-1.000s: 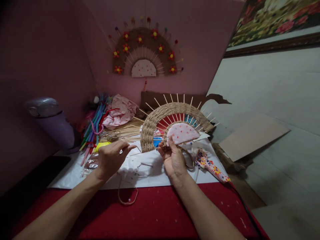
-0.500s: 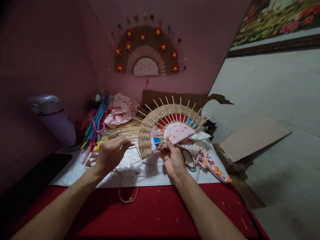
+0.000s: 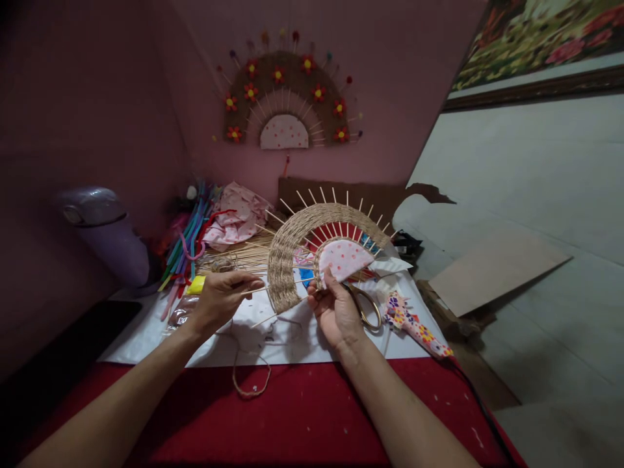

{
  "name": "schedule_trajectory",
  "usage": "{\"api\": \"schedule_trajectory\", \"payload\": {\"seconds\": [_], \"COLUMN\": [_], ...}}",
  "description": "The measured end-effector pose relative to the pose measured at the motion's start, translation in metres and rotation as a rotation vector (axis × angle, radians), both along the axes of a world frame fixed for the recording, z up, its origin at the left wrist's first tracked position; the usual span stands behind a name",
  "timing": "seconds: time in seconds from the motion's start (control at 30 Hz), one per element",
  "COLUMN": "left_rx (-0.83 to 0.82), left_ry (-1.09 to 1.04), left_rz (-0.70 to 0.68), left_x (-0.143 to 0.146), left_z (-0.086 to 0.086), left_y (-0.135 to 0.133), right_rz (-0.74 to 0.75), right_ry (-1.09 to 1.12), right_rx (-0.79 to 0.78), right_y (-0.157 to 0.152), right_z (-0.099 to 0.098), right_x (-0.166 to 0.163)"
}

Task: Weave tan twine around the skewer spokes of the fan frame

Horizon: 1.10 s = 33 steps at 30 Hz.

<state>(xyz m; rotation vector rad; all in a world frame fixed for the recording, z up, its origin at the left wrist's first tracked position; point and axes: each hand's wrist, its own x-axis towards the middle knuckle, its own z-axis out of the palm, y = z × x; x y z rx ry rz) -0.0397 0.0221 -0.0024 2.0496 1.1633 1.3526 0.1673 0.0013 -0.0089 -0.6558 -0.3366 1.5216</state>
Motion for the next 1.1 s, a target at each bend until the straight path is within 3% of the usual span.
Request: {"api": "schedule_trajectory", "payload": {"seconds": [0.7,1.1], "left_rx": [-0.006,0.209], "left_ry": [-0.057,0.055], "left_rz": [0.017,0.158], "left_x": [0.0015,-0.0069], "left_z": [-0.0043,0.0015], "left_y": [0.0026,0.0063], "right_rz": [0.048,0.081], "right_ry": [-0.008,-0.025], "right_rx": [-0.017,-0.032], "right_y": [-0.0023,-0.0026], "right_z": [0.0017,0.0006], "right_x": [-0.0023,-0.0037]}}
